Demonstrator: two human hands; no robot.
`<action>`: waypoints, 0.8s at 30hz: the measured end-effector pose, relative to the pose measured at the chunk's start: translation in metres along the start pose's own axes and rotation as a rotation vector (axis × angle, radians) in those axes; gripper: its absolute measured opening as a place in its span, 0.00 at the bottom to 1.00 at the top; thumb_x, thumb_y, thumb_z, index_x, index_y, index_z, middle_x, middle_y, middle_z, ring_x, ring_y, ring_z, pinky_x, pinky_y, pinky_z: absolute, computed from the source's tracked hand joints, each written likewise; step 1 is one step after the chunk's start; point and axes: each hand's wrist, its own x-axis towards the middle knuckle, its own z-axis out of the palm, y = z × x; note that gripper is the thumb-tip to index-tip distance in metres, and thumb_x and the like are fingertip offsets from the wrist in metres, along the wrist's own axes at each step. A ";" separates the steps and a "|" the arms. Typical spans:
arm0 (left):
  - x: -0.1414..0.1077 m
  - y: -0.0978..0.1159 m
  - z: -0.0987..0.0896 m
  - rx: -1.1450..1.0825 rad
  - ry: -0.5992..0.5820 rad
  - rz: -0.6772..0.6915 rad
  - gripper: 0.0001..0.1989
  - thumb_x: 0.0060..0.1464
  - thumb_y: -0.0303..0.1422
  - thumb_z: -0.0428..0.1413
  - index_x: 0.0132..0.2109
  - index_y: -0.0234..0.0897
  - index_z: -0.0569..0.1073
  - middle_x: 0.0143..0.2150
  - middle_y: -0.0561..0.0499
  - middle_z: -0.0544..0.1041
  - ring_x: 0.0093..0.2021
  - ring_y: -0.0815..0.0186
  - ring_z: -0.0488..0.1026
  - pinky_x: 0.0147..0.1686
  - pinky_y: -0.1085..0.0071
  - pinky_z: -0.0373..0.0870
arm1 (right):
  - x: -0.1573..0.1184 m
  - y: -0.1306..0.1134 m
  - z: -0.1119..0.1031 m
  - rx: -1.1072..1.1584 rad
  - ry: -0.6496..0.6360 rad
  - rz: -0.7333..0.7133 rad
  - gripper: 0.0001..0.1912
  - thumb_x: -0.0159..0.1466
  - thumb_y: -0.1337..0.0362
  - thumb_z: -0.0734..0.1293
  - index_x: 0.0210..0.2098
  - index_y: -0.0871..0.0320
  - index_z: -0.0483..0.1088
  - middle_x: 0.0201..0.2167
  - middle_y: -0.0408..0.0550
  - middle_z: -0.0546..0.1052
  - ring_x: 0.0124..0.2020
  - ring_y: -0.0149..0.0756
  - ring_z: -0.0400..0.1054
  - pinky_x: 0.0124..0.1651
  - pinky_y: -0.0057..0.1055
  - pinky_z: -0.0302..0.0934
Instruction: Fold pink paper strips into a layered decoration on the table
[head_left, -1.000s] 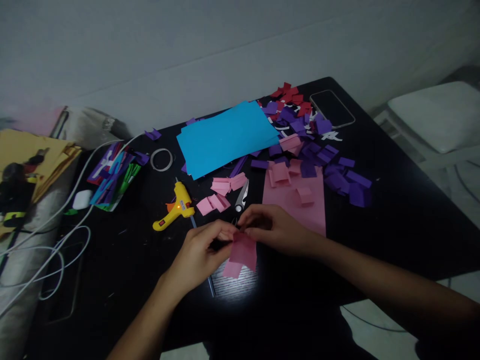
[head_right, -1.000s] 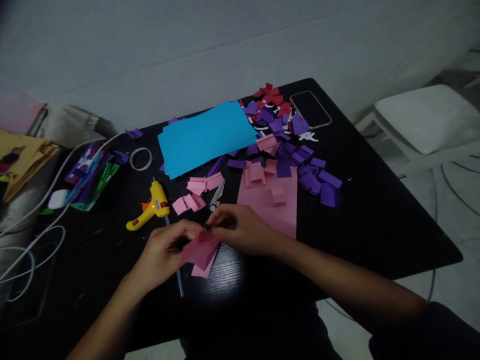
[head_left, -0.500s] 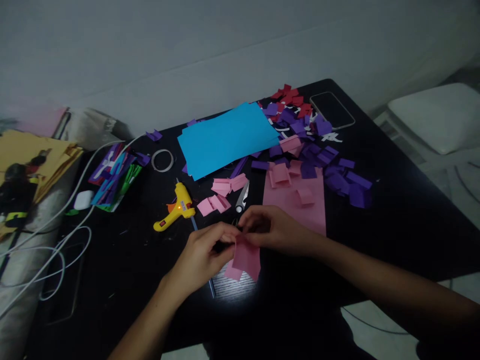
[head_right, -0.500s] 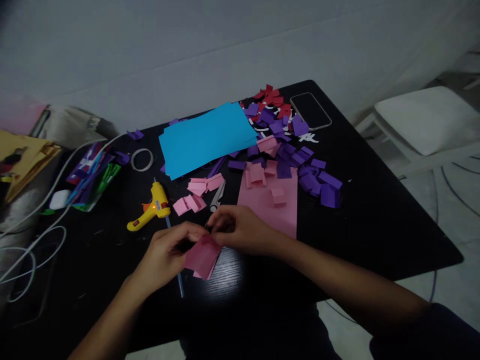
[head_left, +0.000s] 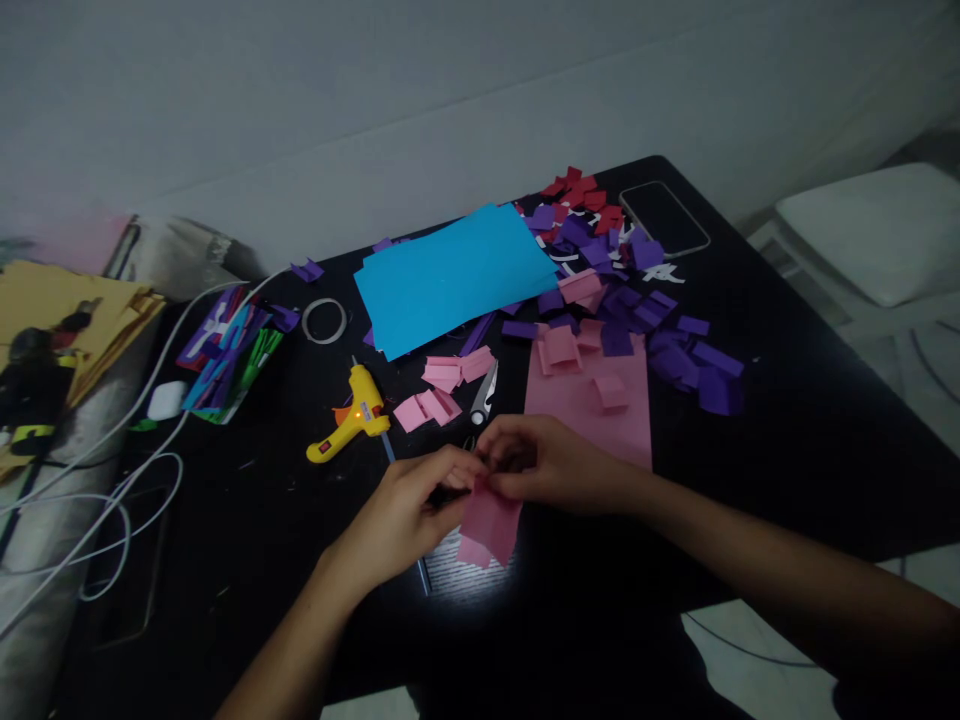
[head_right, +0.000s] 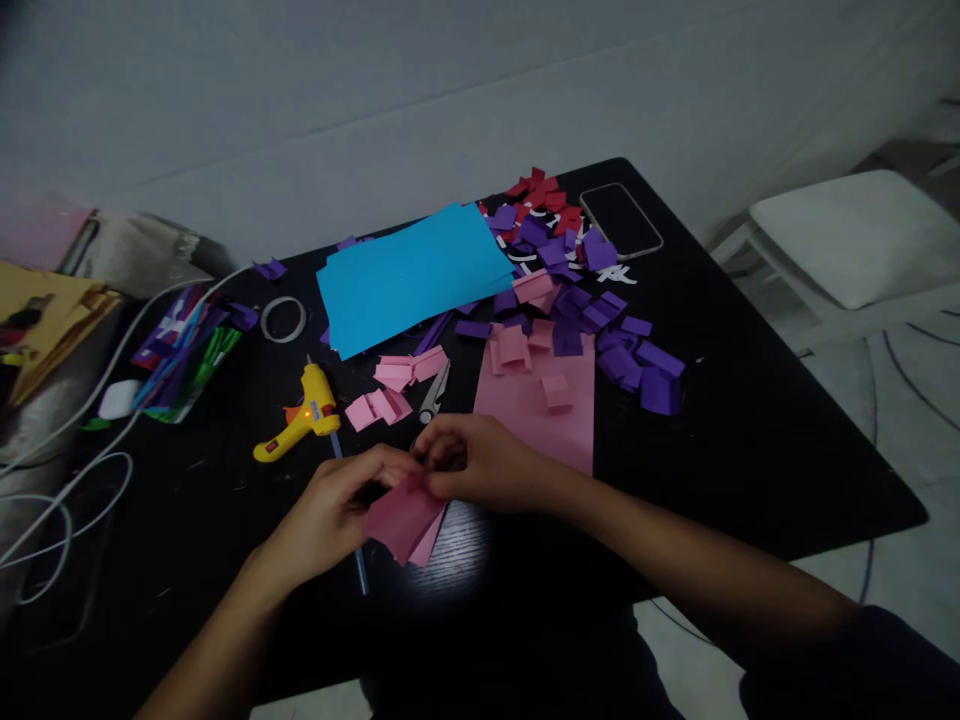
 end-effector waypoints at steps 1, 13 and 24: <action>0.000 -0.001 0.000 0.001 -0.007 -0.004 0.07 0.62 0.27 0.63 0.47 0.37 0.77 0.39 0.51 0.82 0.36 0.69 0.80 0.39 0.77 0.77 | 0.000 0.000 0.000 -0.009 -0.005 0.003 0.13 0.55 0.73 0.73 0.40 0.59 0.74 0.32 0.42 0.78 0.33 0.31 0.73 0.38 0.28 0.65; -0.002 -0.002 0.003 0.071 0.003 0.055 0.10 0.61 0.21 0.61 0.47 0.38 0.77 0.42 0.50 0.83 0.41 0.68 0.81 0.43 0.75 0.79 | -0.002 -0.004 0.001 -0.085 -0.022 -0.036 0.09 0.59 0.69 0.74 0.40 0.59 0.74 0.31 0.42 0.77 0.34 0.31 0.72 0.37 0.28 0.64; -0.003 -0.002 0.001 0.066 0.044 0.094 0.07 0.62 0.26 0.63 0.47 0.37 0.78 0.40 0.50 0.83 0.38 0.69 0.81 0.40 0.76 0.79 | -0.003 -0.005 0.002 -0.062 0.007 -0.014 0.11 0.57 0.70 0.75 0.40 0.59 0.74 0.33 0.42 0.78 0.36 0.31 0.73 0.40 0.29 0.65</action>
